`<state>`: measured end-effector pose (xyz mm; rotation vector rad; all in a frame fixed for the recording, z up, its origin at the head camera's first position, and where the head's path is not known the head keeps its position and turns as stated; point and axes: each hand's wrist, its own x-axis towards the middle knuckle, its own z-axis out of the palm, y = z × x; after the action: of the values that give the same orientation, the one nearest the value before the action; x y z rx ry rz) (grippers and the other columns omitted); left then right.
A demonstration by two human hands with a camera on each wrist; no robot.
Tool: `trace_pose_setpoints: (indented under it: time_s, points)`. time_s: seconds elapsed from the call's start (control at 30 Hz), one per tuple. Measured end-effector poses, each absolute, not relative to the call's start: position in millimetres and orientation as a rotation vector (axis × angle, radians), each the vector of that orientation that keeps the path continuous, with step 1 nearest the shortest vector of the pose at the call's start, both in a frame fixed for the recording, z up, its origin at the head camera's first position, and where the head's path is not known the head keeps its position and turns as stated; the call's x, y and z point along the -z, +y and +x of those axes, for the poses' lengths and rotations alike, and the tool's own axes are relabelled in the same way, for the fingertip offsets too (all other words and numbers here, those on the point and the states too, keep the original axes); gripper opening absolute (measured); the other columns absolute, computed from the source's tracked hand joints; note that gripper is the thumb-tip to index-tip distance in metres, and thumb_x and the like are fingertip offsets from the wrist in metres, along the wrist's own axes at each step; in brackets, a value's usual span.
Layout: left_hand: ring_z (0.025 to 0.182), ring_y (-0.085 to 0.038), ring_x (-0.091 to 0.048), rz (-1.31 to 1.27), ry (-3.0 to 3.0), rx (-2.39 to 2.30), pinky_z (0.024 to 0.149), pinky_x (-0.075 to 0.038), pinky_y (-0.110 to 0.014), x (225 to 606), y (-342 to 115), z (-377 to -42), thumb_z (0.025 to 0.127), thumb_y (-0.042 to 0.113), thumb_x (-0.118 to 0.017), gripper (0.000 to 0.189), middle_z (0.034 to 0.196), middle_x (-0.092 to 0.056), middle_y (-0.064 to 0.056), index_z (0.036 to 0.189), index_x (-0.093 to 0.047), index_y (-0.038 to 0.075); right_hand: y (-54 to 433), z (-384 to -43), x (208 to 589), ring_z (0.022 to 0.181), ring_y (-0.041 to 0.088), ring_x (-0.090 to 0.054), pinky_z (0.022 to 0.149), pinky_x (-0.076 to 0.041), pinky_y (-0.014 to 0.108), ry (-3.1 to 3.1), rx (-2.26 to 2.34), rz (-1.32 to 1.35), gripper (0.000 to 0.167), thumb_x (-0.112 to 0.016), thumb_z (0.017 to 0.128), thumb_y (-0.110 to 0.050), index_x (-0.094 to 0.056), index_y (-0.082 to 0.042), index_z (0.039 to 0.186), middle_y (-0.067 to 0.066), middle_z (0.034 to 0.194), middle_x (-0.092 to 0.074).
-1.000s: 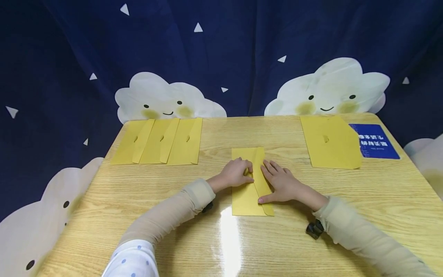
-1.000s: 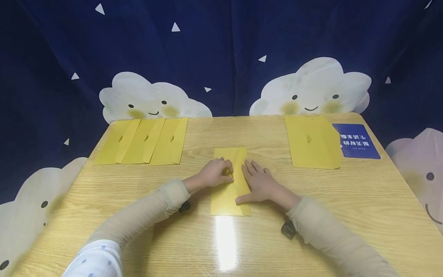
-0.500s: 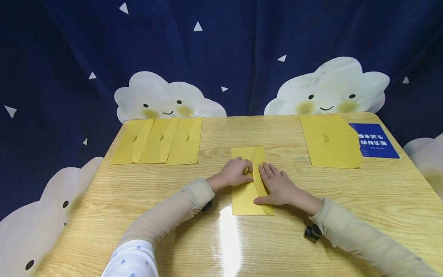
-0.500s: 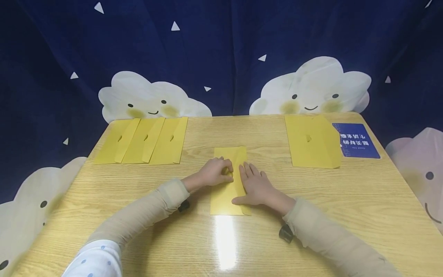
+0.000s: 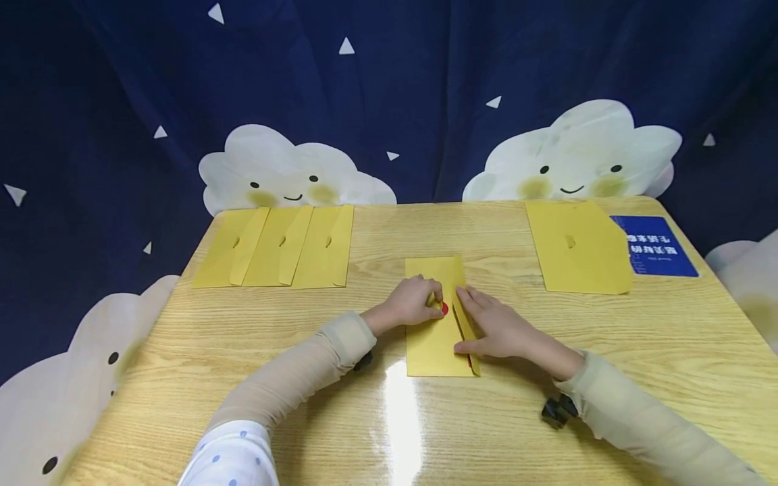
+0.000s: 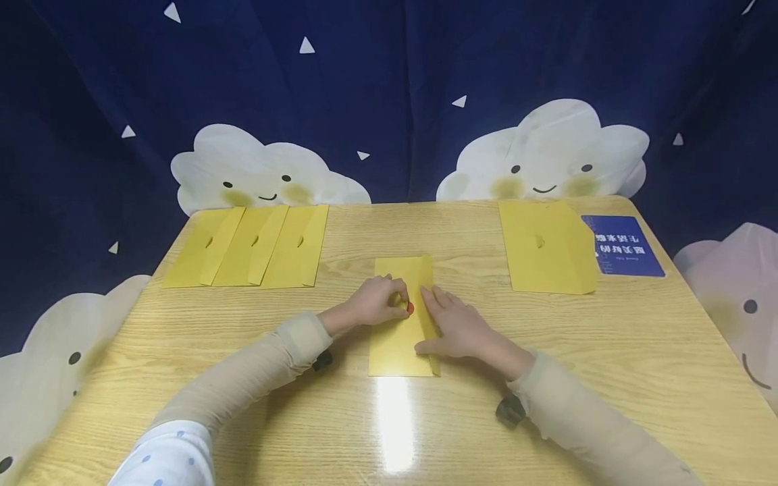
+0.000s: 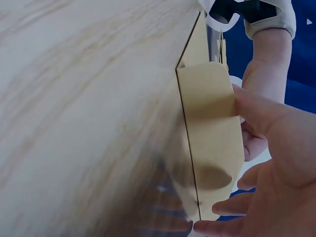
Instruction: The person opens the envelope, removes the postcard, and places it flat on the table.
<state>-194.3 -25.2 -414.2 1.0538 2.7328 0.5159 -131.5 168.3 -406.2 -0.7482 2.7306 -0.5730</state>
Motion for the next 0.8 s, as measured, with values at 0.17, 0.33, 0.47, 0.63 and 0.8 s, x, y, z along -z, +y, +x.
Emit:
trace_pose_setpoints:
  time_s: [0.17,0.33,0.47,0.63,0.8]
  points:
    - [0.061,-0.010,-0.036,1.056,2.739,-0.502,0.056,-0.032,-0.022,414,-25,-194,0.079,0.026,-0.071,0.020,0.061,-0.043,0.006,0.088,-0.064,0.009,174,-130,404,0.125,0.050,-0.025,0.094,-0.028,0.062,2.733,0.632,-0.727,0.094,-0.068,0.078,-0.044,-0.018,-0.002,0.144,0.030,0.143,-0.020]
    - [0.059,-0.010,-0.037,1.063,2.737,-0.519,0.054,-0.031,-0.022,414,-26,-194,0.079,0.025,-0.071,0.020,0.060,-0.042,0.005,0.087,-0.064,0.009,179,-130,403,0.123,0.051,-0.029,0.090,-0.031,0.063,2.747,0.672,-0.757,0.092,-0.070,0.077,-0.041,-0.017,-0.011,0.146,0.031,0.142,-0.021]
    - [0.059,-0.010,-0.037,1.075,2.733,-0.534,0.054,-0.031,-0.022,415,-26,-194,0.079,0.025,-0.071,0.019,0.059,-0.042,0.005,0.086,-0.064,0.009,183,-130,403,0.121,0.052,-0.031,0.089,-0.033,0.062,2.758,0.661,-0.783,0.091,-0.071,0.076,-0.040,-0.019,-0.015,0.146,0.032,0.141,-0.021]
    - [0.060,-0.010,-0.036,1.074,2.732,-0.536,0.054,-0.031,-0.022,416,-26,-194,0.079,0.025,-0.071,0.018,0.059,-0.041,0.006,0.085,-0.064,0.009,188,-130,402,0.121,0.052,-0.032,0.087,-0.035,0.061,2.789,0.627,-0.778,0.090,-0.073,0.073,-0.043,-0.026,-0.012,0.144,0.032,0.140,-0.024]
    - [0.061,-0.010,-0.036,1.073,2.734,-0.516,0.069,-0.043,-0.028,416,-25,-194,0.079,0.025,-0.071,0.019,0.061,-0.043,0.006,0.087,-0.064,0.009,190,-128,398,0.122,0.051,-0.029,0.088,-0.034,0.062,2.818,0.602,-0.727,0.092,-0.076,0.069,-0.043,-0.031,-0.007,0.141,0.031,0.142,-0.022]
